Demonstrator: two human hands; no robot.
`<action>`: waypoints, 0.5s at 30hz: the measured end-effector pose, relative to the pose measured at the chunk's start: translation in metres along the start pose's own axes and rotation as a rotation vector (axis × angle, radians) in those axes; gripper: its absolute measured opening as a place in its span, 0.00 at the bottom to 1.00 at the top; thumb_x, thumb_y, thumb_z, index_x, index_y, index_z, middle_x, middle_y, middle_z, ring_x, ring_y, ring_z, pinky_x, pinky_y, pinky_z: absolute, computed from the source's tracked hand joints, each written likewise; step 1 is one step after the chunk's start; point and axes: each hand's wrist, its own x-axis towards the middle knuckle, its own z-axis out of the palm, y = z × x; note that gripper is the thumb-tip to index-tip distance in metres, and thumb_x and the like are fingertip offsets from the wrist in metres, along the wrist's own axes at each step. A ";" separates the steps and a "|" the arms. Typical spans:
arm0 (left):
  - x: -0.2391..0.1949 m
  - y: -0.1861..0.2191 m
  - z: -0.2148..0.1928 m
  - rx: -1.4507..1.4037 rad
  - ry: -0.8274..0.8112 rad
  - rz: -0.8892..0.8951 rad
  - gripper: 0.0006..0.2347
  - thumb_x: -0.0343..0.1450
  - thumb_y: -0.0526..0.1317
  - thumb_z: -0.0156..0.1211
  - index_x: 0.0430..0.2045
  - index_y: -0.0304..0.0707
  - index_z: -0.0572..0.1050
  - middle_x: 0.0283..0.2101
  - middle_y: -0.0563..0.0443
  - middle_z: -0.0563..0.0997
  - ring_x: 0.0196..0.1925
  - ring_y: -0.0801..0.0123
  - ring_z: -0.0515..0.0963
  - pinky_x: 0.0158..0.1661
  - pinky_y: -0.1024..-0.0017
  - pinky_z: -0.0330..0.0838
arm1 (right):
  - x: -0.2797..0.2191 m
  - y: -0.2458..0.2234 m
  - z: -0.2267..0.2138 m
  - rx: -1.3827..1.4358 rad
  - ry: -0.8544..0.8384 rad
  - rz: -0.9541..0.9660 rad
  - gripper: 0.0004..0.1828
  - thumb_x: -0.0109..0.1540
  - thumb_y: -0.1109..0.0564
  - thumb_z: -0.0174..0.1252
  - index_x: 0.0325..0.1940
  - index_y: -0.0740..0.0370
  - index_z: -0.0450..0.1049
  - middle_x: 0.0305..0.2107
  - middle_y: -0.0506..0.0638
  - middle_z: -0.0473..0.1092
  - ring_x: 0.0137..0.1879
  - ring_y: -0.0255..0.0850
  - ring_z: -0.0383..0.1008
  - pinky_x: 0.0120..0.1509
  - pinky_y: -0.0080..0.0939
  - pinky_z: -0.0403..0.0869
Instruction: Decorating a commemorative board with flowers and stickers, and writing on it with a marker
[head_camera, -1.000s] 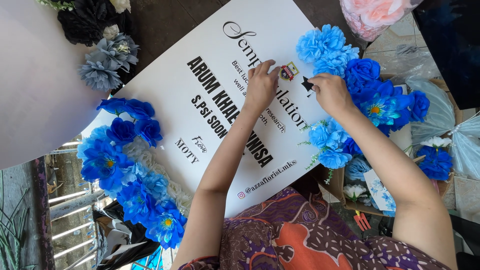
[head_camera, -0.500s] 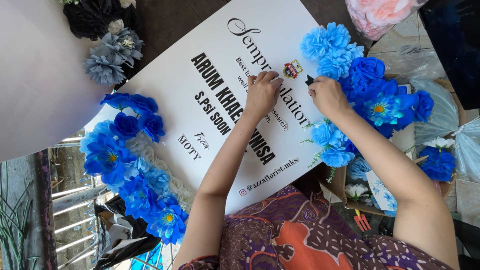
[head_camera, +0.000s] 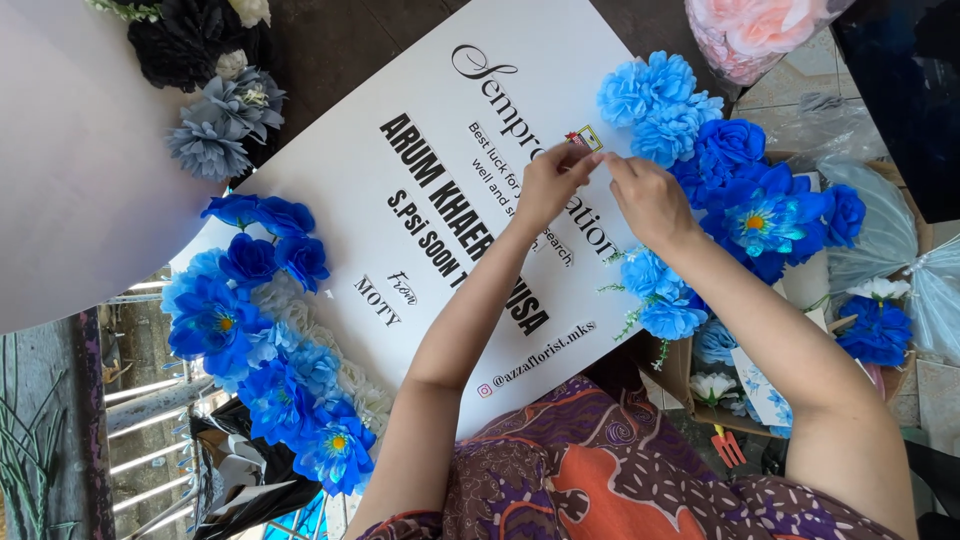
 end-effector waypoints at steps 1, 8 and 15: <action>0.009 -0.002 -0.003 0.000 0.000 -0.004 0.14 0.73 0.45 0.65 0.42 0.32 0.81 0.34 0.38 0.84 0.34 0.62 0.86 0.34 0.72 0.79 | 0.003 0.003 0.006 0.002 -0.003 0.001 0.14 0.66 0.67 0.60 0.56 0.65 0.76 0.34 0.55 0.73 0.39 0.47 0.81 0.35 0.33 0.80; 0.075 0.018 -0.050 -0.022 0.109 0.140 0.06 0.65 0.25 0.61 0.29 0.36 0.78 0.22 0.51 0.83 0.23 0.76 0.80 0.26 0.79 0.71 | 0.053 -0.009 -0.023 0.164 0.112 -0.007 0.14 0.59 0.74 0.62 0.50 0.75 0.76 0.42 0.62 0.77 0.48 0.52 0.80 0.51 0.44 0.79; 0.120 0.008 -0.079 0.536 0.190 0.309 0.11 0.61 0.29 0.66 0.34 0.42 0.85 0.27 0.55 0.86 0.24 0.75 0.82 0.30 0.77 0.77 | 0.061 0.020 0.012 0.248 0.045 0.200 0.12 0.59 0.74 0.62 0.47 0.73 0.78 0.37 0.61 0.77 0.39 0.53 0.78 0.44 0.48 0.77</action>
